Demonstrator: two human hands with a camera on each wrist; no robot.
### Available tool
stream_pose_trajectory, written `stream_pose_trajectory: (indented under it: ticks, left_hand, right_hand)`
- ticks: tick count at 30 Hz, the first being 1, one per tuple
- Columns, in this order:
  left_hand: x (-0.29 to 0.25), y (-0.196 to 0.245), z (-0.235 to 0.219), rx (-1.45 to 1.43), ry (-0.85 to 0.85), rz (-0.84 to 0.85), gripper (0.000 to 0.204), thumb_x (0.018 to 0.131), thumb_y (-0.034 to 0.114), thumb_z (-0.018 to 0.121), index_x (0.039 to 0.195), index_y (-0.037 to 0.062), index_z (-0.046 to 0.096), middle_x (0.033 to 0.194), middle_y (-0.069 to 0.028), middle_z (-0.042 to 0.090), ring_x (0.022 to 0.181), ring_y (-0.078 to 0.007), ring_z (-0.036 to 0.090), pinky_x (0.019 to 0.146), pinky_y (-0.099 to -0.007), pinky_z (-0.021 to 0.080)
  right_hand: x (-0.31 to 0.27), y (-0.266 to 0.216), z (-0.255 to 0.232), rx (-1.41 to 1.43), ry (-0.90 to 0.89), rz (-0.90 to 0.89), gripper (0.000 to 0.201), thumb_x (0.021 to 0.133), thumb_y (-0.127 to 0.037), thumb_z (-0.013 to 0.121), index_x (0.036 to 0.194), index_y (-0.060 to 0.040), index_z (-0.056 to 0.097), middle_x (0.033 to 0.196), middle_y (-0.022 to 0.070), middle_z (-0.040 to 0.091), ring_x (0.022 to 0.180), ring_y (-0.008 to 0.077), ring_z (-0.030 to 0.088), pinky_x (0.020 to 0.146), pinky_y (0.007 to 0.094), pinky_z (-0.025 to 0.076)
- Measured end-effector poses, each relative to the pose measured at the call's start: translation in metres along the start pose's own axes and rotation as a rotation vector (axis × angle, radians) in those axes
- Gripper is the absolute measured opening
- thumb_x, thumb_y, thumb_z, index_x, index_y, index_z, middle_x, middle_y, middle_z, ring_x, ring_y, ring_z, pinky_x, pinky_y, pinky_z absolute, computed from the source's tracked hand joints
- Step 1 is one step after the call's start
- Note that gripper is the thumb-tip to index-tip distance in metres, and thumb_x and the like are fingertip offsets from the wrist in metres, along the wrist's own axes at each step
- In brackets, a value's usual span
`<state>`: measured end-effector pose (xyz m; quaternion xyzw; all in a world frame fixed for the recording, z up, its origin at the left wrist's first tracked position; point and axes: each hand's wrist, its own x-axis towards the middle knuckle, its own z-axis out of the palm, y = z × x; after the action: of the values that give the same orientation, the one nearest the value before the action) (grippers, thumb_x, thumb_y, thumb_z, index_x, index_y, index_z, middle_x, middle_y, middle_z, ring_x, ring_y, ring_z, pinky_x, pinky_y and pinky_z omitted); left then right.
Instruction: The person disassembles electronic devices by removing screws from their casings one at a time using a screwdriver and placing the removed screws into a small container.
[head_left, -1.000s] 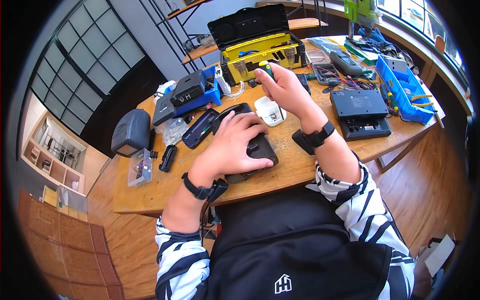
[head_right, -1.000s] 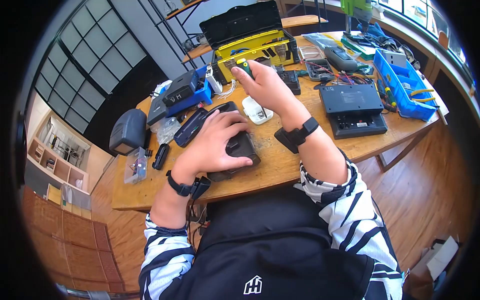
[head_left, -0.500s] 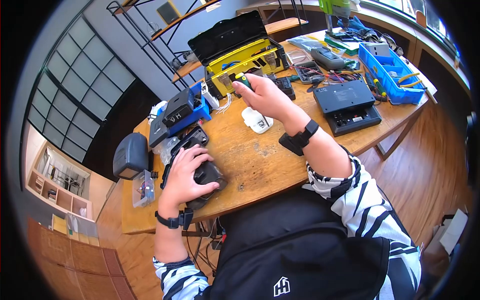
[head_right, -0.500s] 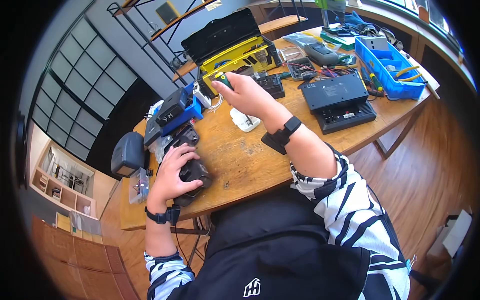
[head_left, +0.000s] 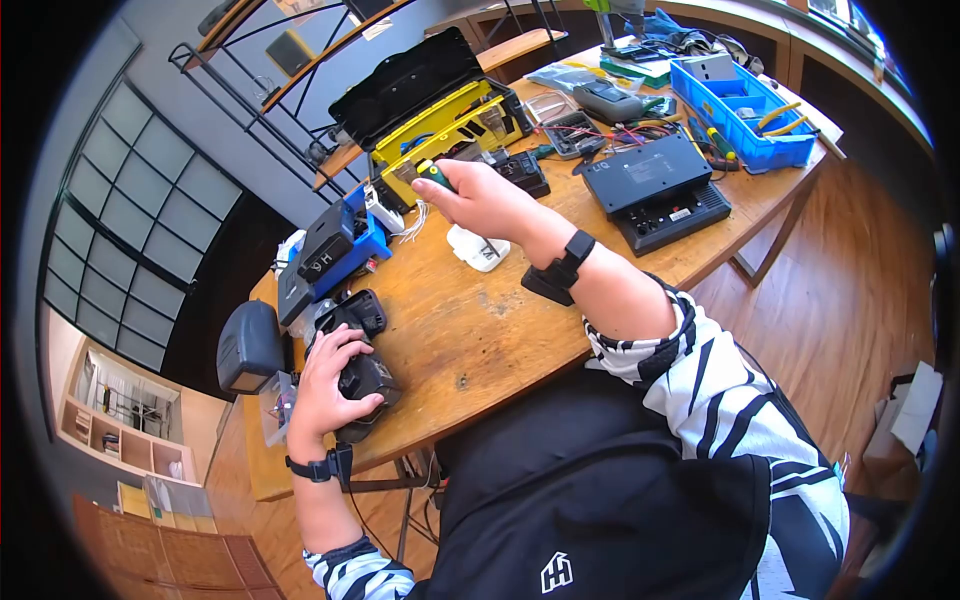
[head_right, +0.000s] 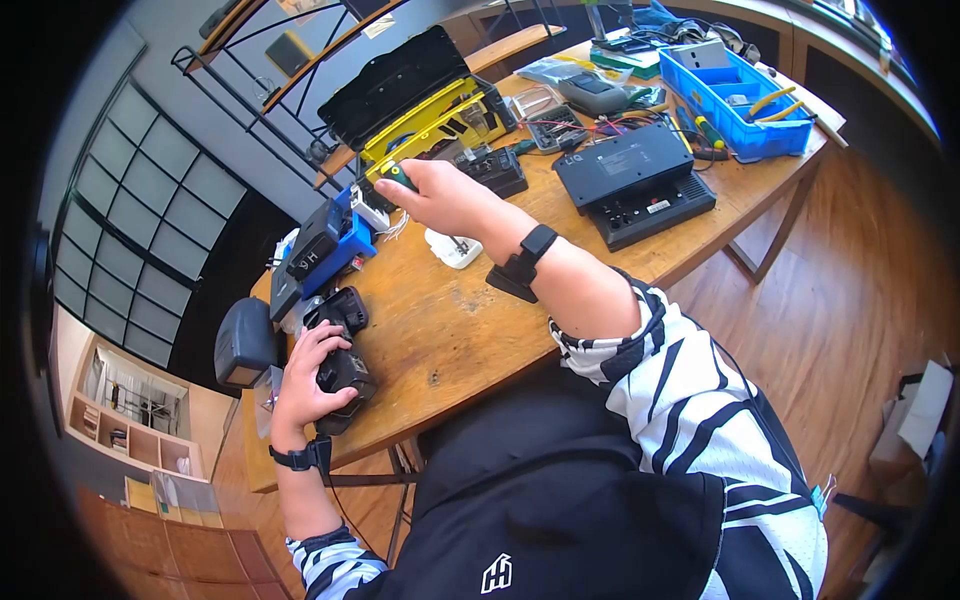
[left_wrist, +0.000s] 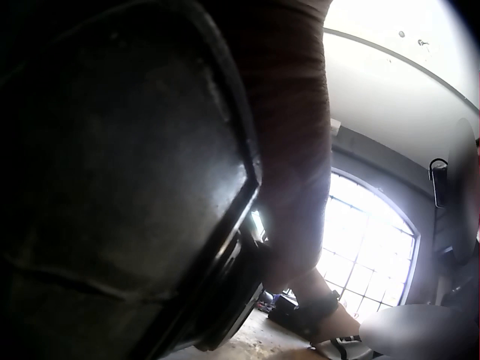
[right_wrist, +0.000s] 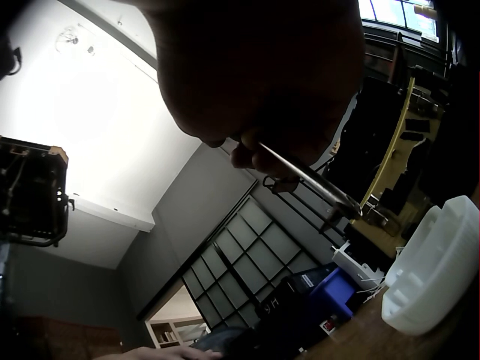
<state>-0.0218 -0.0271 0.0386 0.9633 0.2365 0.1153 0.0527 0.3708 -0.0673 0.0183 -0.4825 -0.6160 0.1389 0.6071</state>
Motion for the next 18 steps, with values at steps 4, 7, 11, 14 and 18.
stream_pose_trajectory:
  ticks: [4,7,11,14,18]
  left_hand:
    - [-0.001,0.004,-0.001,-0.001,0.002,-0.002,0.069,0.062,0.036,0.093,0.124,0.0106,0.074,0.145,-0.0131,0.068,0.149,-0.0437,0.056,0.133,-0.0639,0.031]
    - [-0.004,0.006,-0.002,-0.012,-0.01,-0.016,0.068,0.062,0.035,0.092,0.123,0.0102,0.073,0.145,-0.0135,0.068,0.15,-0.0443,0.055,0.134,-0.0638,0.03]
    - [-0.01,0.005,-0.002,-0.031,-0.009,-0.023,0.067,0.063,0.034,0.092,0.122,0.0097,0.073,0.145,-0.0138,0.068,0.15,-0.0451,0.055,0.134,-0.0641,0.028]
    - [-0.014,0.005,-0.003,-0.039,-0.003,-0.018,0.067,0.064,0.034,0.092,0.123,0.0095,0.072,0.145,-0.0141,0.068,0.151,-0.0442,0.054,0.135,-0.0641,0.027]
    - [-0.017,0.006,-0.003,-0.035,0.014,-0.026,0.065,0.065,0.033,0.092,0.123,0.0095,0.073,0.146,-0.0133,0.067,0.151,-0.0427,0.055,0.135,-0.0634,0.028]
  right_hand:
    - [0.001,-0.001,0.002,0.007,-0.025,0.02,0.046,0.117,-0.044,0.061,0.097,-0.0025,0.063,0.072,0.003,0.057,0.07,0.0134,0.05,0.066,0.0362,0.048]
    - [0.0,0.0,0.0,-0.002,-0.006,-0.011,0.047,0.117,-0.045,0.062,0.097,-0.0025,0.063,0.072,0.0026,0.058,0.07,0.013,0.051,0.066,0.0359,0.048]
    - [0.002,0.006,0.001,0.016,0.013,-0.046,0.047,0.117,-0.045,0.063,0.098,-0.0019,0.063,0.073,0.0026,0.058,0.07,0.0126,0.05,0.066,0.036,0.048]
    - [0.003,0.005,0.002,0.0,0.011,-0.007,0.046,0.116,-0.044,0.064,0.096,-0.0026,0.065,0.073,0.0,0.059,0.07,0.0108,0.05,0.064,0.0344,0.047]
    - [0.004,0.006,0.004,0.017,0.004,0.053,0.05,0.115,-0.048,0.065,0.097,-0.0009,0.065,0.073,0.0051,0.061,0.068,0.0152,0.053,0.064,0.036,0.048]
